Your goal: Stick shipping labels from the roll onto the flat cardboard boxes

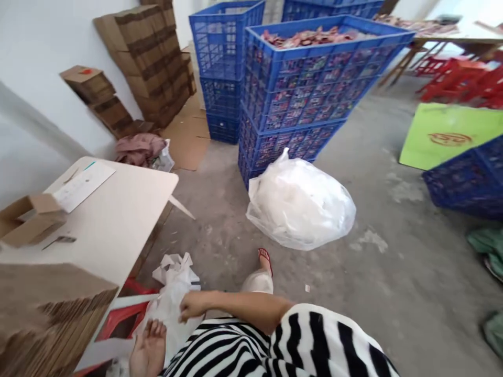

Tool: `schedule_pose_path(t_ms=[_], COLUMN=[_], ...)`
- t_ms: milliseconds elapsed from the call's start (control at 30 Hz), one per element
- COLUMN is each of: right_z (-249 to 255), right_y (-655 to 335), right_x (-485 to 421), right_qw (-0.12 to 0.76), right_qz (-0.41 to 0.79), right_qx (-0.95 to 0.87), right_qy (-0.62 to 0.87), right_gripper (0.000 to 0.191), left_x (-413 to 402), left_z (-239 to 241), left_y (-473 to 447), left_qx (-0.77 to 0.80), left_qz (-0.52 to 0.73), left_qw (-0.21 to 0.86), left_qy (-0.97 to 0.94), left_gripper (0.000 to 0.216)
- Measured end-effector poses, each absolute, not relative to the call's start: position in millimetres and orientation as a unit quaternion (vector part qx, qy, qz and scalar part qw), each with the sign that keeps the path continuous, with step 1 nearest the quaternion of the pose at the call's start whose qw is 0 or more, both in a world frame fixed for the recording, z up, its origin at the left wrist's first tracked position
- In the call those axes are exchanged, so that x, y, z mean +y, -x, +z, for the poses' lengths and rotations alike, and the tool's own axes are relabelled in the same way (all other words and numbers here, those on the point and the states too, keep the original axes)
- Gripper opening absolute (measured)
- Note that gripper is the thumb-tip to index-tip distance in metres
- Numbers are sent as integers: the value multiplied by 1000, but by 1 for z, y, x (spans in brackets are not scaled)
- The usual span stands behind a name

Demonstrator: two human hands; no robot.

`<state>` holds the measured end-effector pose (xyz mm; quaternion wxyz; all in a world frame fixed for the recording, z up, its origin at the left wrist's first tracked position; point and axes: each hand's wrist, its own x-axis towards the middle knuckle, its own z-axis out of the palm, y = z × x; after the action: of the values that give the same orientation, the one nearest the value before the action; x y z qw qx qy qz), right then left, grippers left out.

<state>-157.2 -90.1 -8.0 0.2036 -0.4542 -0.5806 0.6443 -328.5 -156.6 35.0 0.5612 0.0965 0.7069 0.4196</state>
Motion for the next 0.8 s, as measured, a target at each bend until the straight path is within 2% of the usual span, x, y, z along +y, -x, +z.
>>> schedule_pose_path(t_ms=[67,133,233,300,400,533,600,700,767,800], right_z=[-39,-70,-113,-144,-195,-255,-275,-291,-294,-295], right_y=[60,-50,-223,-326,-438,-504,-511,-512,-515,-519], right_x=[-57,-27,7,18,16,-1,-8,-3,16,31], right_qw=[216,254,306,319,310,261,239,218,213,215], right_qz=[616,556,443,384,337,351,369,394,413,424], right_qx=[-582,-566,-502,-449,-381,-334,-312,-265,-237,-227], right_qy=[484,553,677,741,803,835,843,853,853,850], right_gripper=[23,25,34,33,32,21,23,33,33,31], left_x=[-119,-81,-10,53,158,261,283,292,297,300], left_z=[12,-14,-56,-81,-111,-150,-165,-172,-162,-153], left_y=[263,182,47,-41,-172,-339,-405,-473,-506,-522], left_qx=[680,671,685,668,621,527,454,367,338,329], left_qz=[401,337,188,115,68,36,0,-69,-99,-104], left_qw=[598,615,539,487,417,307,275,235,200,180], left_qy=[-140,-241,-453,-551,-660,-791,-848,-898,-914,-921], left_gripper=[29,40,52,44,30,38,42,26,11,13])
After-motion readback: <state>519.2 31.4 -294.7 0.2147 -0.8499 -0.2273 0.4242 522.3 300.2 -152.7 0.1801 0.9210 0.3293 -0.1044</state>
